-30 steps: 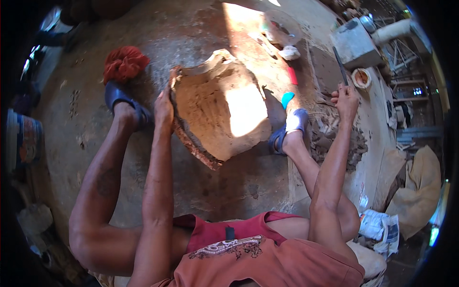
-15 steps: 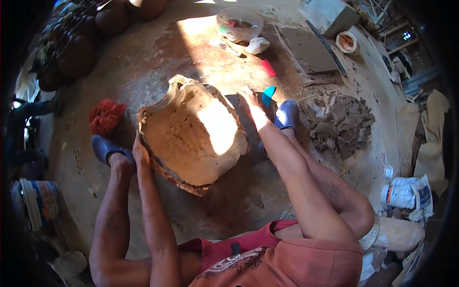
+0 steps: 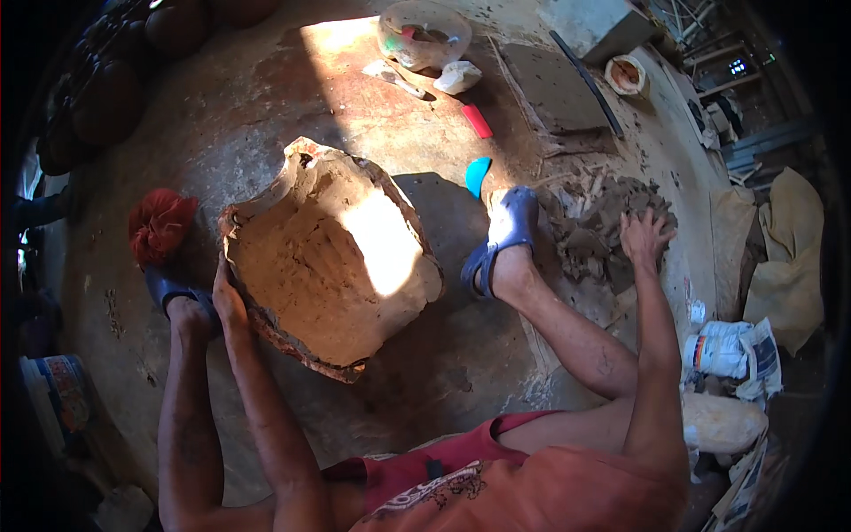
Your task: The person shapes and smooths the interior of a large clay vessel using their hands and a small scraper tool, then uses a wire tool to cut a slab of clay.
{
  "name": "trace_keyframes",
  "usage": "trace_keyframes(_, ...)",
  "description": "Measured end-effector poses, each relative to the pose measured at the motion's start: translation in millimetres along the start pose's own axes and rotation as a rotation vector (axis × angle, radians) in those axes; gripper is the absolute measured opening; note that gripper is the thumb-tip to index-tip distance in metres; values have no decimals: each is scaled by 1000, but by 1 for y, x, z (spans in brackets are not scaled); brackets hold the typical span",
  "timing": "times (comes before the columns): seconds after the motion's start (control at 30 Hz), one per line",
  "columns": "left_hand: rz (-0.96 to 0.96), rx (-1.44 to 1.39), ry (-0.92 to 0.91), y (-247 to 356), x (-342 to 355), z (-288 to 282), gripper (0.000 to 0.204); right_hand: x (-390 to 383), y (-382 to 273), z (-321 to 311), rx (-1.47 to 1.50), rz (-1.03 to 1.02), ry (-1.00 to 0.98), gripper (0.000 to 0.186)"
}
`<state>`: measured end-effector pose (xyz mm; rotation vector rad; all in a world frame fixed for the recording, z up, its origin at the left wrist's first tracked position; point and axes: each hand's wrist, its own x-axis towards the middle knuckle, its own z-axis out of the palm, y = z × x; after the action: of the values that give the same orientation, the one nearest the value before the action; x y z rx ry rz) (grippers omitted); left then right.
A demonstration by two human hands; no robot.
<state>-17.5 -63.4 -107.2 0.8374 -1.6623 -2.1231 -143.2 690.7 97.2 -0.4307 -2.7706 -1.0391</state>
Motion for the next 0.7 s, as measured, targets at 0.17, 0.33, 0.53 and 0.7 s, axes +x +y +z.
trace_keyframes(0.17, -15, 47, 7, 23, -12, 12, 50, 39, -76, -48, 221, 91, 168, 55)
trace_keyframes(0.33, -16, 91, 5, 31, -14, 16, 50, 59, -236, -78, 668, -252, -364, 55)
trace_keyframes(0.53, -16, 139, -19, 45, -24, 18, 49, 35, -322, -28, 740, -279, -324, 55)
trace_keyframes(0.7, -17, 170, -33, 47, -20, 26, 48, 46, -319, 11, 893, -353, -205, 40)
